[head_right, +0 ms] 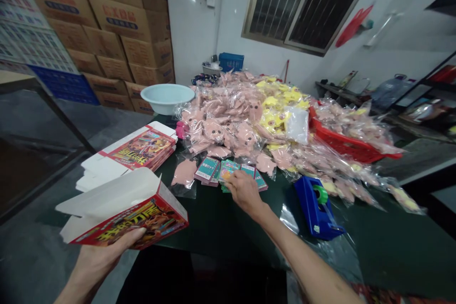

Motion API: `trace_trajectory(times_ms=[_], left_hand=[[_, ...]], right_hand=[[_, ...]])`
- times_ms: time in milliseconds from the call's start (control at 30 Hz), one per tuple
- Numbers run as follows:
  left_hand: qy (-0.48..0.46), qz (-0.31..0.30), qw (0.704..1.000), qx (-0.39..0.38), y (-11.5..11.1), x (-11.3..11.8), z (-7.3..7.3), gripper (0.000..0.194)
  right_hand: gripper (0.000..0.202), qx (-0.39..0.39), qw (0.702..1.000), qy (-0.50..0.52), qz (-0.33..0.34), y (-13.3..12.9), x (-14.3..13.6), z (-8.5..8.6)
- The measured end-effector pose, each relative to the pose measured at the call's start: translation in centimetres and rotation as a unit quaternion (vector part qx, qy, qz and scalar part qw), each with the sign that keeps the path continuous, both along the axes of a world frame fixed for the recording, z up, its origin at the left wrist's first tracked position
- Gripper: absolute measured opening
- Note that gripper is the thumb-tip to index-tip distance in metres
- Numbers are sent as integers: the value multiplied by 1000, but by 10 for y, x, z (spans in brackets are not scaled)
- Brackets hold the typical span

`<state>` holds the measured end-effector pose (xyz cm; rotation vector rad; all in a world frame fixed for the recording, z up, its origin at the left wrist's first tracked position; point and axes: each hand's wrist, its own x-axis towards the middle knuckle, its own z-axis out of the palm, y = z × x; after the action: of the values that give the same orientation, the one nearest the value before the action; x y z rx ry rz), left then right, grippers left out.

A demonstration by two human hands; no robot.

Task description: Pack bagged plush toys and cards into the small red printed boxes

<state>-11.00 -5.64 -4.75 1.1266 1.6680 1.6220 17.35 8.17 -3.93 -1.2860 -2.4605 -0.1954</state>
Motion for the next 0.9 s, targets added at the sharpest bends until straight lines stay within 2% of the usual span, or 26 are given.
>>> trace_trajectory(times_ms=[67, 167, 267, 333, 433, 567, 767, 900], left_hand=[[-14, -5, 1000, 1, 0, 1, 3, 51], [-37, 1, 999, -1, 1, 3, 8, 53], [-44, -2, 999, -4, 1, 5, 11, 52], [-48, -14, 999, -6, 1, 6, 12, 51], [-51, -20, 998, -19, -1, 5, 10, 50], [-43, -8, 999, -22, -2, 2, 6, 52], [-69, -8, 997, -27, -1, -2, 2, 59], [-73, -3, 997, -33, 0, -3, 1, 65]], right_hand=[[24, 7, 1000, 8, -10, 5, 2, 16], [45, 75, 997, 1, -34, 15, -9, 45], [44, 95, 993, -68, 24, 22, -35, 62], [35, 57, 989, -109, 86, 26, -53, 61], [20, 11, 981, -133, 141, 31, -68, 46], [37, -47, 978, -130, 154, 44, -69, 28], [31, -107, 975, -95, 171, 63, -64, 29], [26, -129, 968, -72, 202, 67, -61, 29]])
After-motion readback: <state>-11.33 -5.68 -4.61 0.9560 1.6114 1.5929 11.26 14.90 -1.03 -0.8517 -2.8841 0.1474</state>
